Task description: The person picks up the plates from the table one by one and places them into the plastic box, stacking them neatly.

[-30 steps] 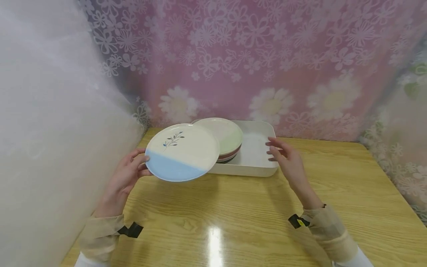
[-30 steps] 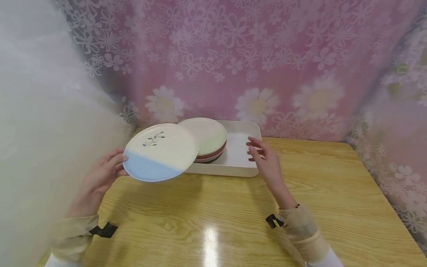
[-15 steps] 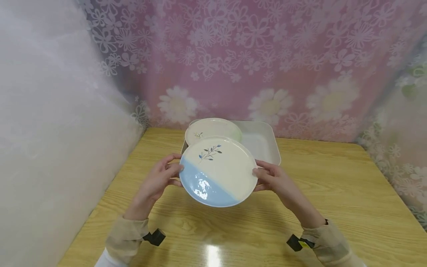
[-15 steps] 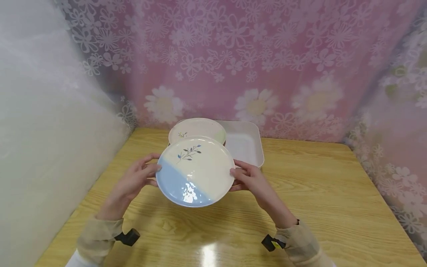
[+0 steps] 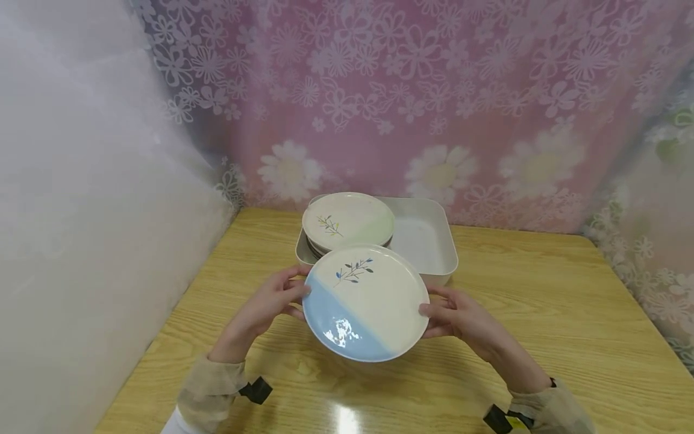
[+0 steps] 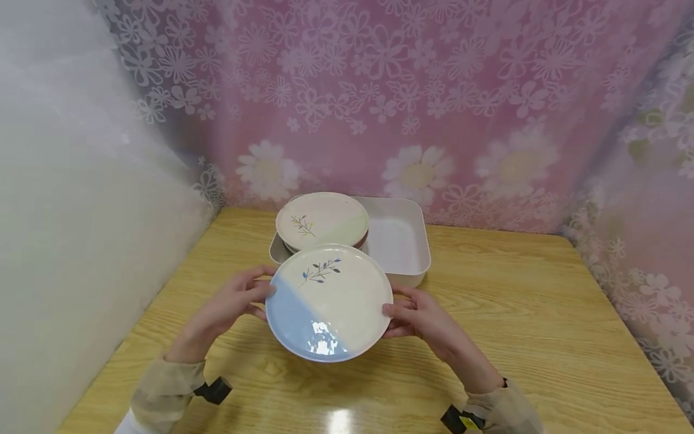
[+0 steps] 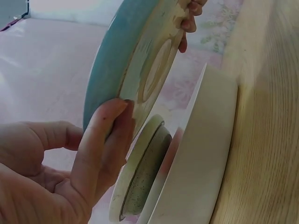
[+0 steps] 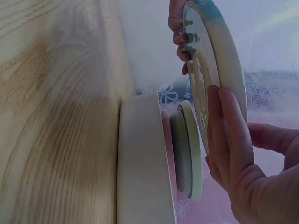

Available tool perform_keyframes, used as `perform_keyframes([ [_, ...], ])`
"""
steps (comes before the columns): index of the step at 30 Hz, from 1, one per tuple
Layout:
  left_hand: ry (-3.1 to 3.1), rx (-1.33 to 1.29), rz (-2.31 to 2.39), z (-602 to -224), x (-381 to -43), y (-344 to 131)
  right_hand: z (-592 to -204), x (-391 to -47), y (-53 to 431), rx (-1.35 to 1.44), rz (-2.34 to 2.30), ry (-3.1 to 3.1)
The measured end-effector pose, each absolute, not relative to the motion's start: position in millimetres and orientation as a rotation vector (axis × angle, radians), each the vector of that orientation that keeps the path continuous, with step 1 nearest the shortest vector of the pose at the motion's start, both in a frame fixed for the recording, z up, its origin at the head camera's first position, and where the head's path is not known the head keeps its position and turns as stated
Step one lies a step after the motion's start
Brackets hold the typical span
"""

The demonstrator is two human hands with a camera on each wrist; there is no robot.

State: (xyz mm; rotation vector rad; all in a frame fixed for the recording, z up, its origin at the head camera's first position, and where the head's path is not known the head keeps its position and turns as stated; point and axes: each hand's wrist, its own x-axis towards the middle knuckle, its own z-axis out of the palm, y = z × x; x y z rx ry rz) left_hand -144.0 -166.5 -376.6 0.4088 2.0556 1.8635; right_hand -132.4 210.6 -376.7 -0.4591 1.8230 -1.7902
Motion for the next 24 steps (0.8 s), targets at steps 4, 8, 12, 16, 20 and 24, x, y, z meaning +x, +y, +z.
perform_keyframes([
  [4, 2.031, 0.452, 1.806, -379, -144, -167, -378, -130, 213, -0.460, -1.794, 1.809],
  [8, 2.015, 0.470, 1.776, -380, -143, -165, -380, -128, 214, -0.472, -1.824, 1.786],
  [12, 1.995, 0.477, 1.769, -379, -143, -165, -383, -125, 215, -0.459, -1.821, 1.787],
  [16, 1.984, 0.464, 1.759, -379, -144, -166, -385, -122, 216, -0.453, -1.794, 1.795],
  [20, 1.991, 0.457, 1.745, -380, -145, -166, -387, -122, 217, -0.455, -1.782, 1.788],
  [24, 1.989, 0.455, 1.734, -382, -145, -166, -388, -122, 217, -0.466, -1.779, 1.777],
])
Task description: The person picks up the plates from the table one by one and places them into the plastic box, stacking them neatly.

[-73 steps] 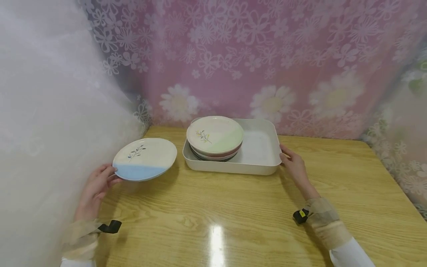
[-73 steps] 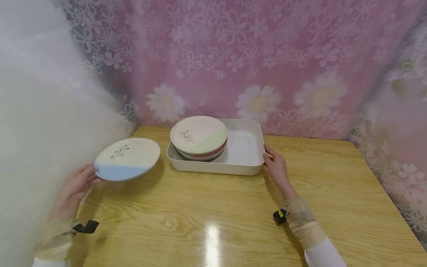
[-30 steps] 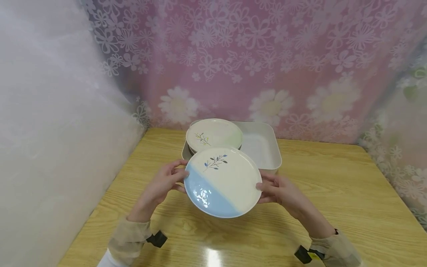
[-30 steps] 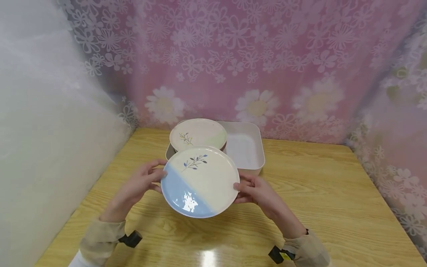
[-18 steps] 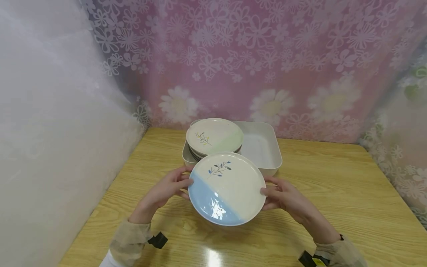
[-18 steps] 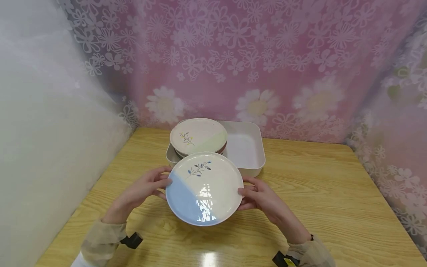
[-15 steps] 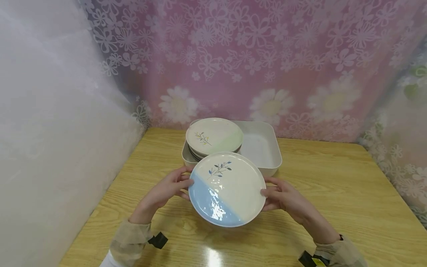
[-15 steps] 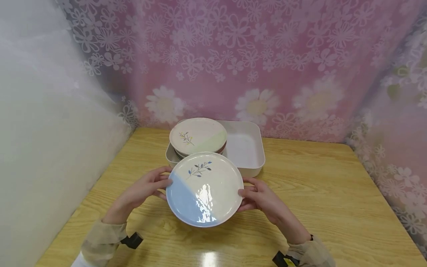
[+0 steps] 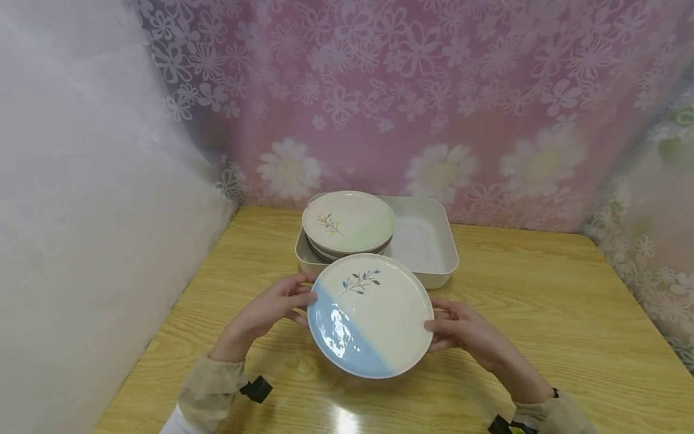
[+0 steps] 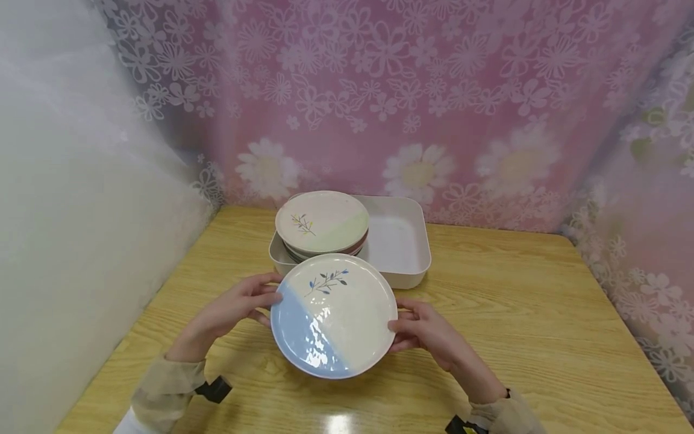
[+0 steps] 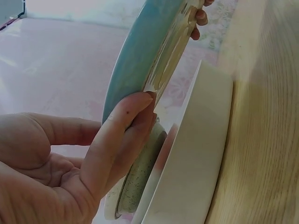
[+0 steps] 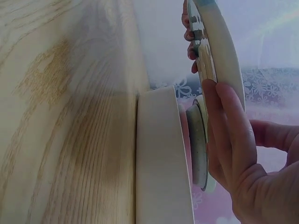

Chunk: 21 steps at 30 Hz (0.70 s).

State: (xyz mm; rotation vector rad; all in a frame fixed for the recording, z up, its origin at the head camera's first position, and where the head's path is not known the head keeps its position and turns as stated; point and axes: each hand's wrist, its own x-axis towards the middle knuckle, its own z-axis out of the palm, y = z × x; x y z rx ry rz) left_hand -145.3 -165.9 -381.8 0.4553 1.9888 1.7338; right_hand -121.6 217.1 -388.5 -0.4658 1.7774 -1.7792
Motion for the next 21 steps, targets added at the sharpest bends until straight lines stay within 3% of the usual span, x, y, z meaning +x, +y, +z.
perform_keyframes([
  [21, 2.044, 0.404, 1.712, -390.3, -152.6, -164.4, -388.6, -121.7, 211.4, -0.438, -1.917, 1.777],
])
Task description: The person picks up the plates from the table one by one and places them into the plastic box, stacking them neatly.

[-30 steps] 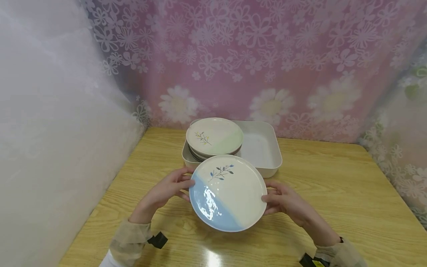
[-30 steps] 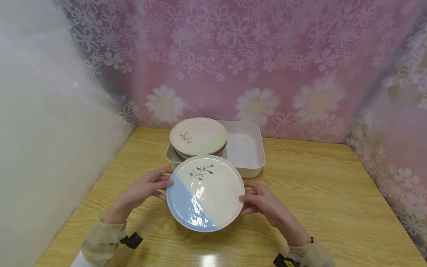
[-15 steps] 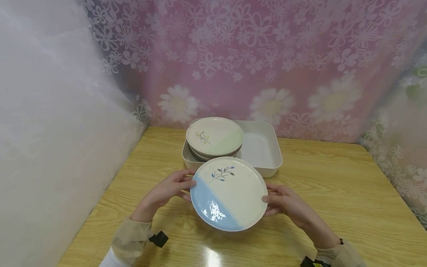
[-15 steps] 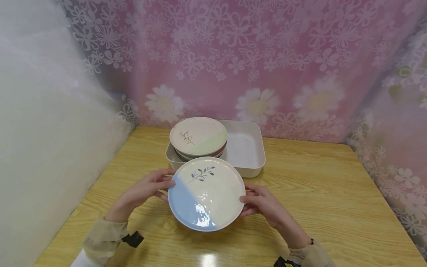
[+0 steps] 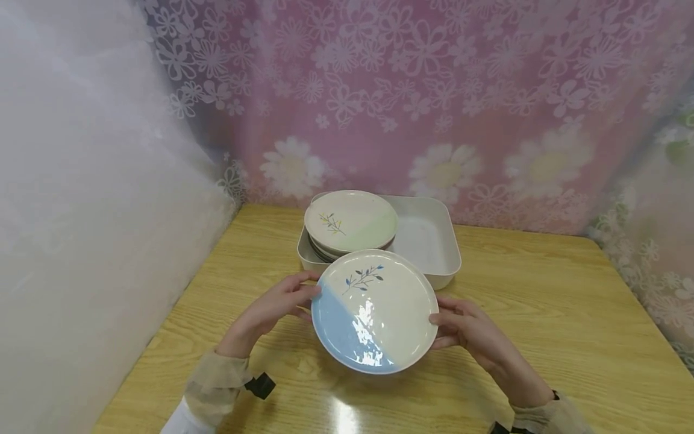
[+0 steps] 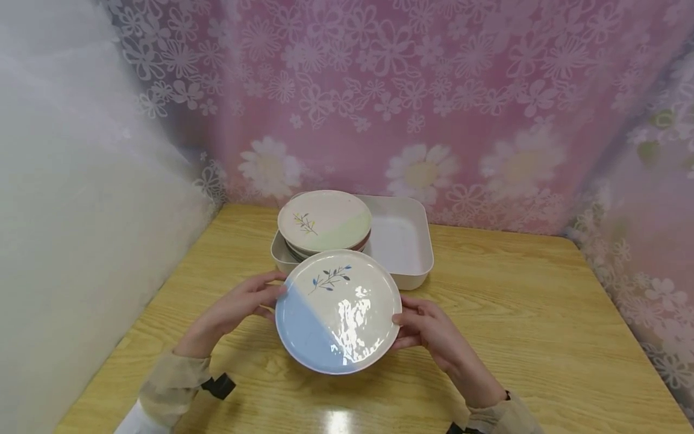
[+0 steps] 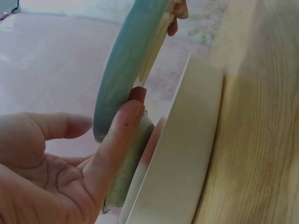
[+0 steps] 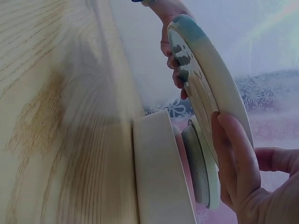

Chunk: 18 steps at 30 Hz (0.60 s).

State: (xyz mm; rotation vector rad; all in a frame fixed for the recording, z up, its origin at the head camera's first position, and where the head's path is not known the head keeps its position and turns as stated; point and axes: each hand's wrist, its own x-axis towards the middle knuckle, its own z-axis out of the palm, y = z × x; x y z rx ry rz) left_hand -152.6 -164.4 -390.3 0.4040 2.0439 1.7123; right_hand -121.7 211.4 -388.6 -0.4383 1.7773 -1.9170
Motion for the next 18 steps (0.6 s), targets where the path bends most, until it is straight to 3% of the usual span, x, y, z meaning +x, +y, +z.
perform_keyframes([
  [18, 2.234, 0.373, 1.926, -376, -178, -169, -364, -134, 212, -0.449, -1.985, 1.831],
])
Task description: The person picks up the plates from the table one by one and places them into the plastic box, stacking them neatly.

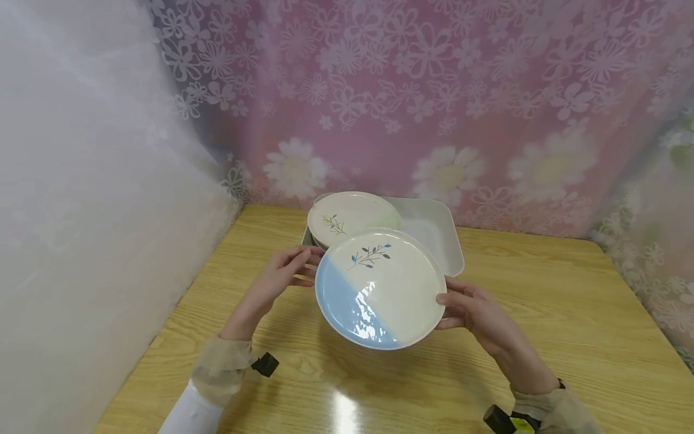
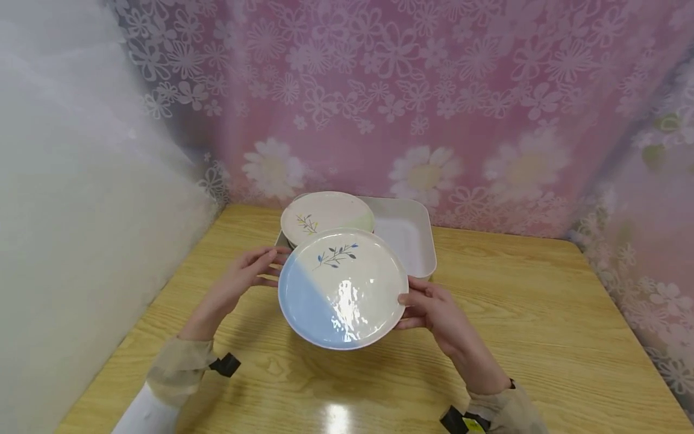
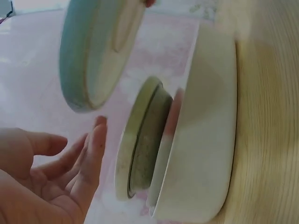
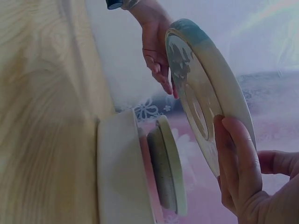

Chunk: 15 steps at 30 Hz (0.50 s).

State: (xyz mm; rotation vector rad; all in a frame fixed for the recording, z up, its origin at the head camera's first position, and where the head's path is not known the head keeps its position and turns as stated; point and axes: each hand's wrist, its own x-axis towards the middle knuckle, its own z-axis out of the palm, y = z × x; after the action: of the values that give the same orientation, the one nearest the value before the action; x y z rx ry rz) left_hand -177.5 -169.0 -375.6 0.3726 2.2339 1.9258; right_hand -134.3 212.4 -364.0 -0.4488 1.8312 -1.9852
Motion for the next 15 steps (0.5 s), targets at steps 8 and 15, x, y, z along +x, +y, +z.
perform_keyframes([
  [8, 2.506, 0.172, 2.010, -392, -200, -177, -353, -148, 205, -0.417, -2.074, 1.874],
  [15, 2.729, 0.115, 1.731, -415, -220, -184, -347, -167, 198, -0.258, -2.200, 1.835],
])
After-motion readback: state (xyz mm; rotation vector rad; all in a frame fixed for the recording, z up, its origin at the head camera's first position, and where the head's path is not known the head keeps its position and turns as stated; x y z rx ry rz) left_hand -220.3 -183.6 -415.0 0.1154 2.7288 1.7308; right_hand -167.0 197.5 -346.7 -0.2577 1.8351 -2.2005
